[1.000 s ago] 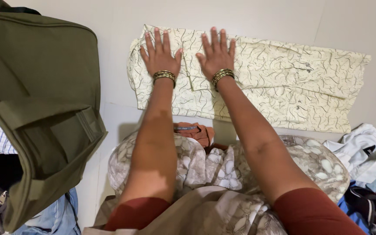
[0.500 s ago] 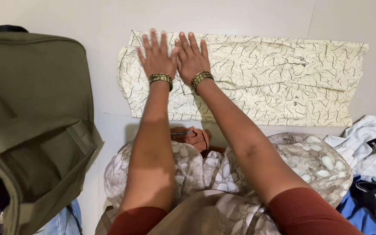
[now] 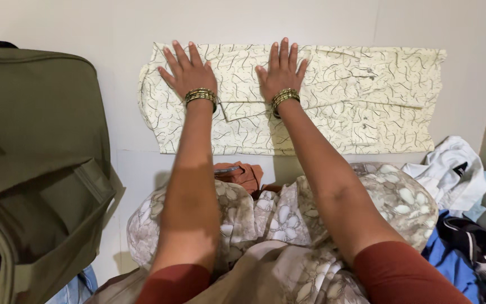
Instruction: The person folds a patterned shirt by smoothing it, bringing the sleeves in, and folding it into a square before placing it into a bag, then buttons up a blue shirt.
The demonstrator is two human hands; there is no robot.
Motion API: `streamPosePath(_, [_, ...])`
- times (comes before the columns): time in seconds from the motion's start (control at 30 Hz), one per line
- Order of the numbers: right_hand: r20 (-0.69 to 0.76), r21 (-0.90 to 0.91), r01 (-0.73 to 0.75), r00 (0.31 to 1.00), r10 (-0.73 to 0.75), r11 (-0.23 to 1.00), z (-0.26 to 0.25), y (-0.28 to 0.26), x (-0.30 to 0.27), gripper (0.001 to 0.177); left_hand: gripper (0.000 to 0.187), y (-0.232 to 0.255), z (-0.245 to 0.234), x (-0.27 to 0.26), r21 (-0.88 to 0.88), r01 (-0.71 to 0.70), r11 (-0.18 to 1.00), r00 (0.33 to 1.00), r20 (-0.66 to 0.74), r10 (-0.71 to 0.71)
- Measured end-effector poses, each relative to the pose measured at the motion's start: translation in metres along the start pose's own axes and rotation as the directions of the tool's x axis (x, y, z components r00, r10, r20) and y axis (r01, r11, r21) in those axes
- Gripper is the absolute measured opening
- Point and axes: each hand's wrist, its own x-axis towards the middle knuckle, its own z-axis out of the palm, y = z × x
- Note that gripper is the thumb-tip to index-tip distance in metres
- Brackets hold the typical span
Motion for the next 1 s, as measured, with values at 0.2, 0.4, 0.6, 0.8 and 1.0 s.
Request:
streamPosePath(0.2, [-0.08, 0.003, 0.189, 0.979, -0.188, 0.982, 0.033, 0.009, 0.016, 0.068, 0.055, 0.072, 0.035, -0.029, -0.153, -0.435, 0.887, 0.9, -0.115, 0.421])
streamPosePath(0.4, [0.007, -0.104, 0.07, 0.998, -0.07, 0.992, 0.005, 0.027, -0.01, 0.07, 0.066, 0.065, 0.035, -0.051, -0.003, -0.438, 0.899, 0.899, 0.02, 0.438])
streamPosePath(0.6, [-0.056, -0.039, -0.096, 0.994, 0.093, 0.995, -0.009, 0.082, -0.01, 0.076, 0.069, 0.066, 0.031, -0.051, 0.034, -0.431, 0.902, 0.902, 0.043, 0.429])
streamPosePath(0.8, [-0.113, 0.049, -0.184, 0.976, 0.189, 0.982, 0.016, 0.127, -0.009, 0.076, 0.064, 0.076, 0.021, -0.06, 0.129, -0.325, 0.937, 0.945, 0.076, 0.318])
streamPosePath(1.0, [-0.057, -0.011, 0.075, 0.995, -0.076, 0.997, 0.037, 0.126, -0.051, 0.07, 0.064, 0.113, 0.036, -0.083, -0.059, -0.647, 0.76, 0.754, 0.104, 0.649])
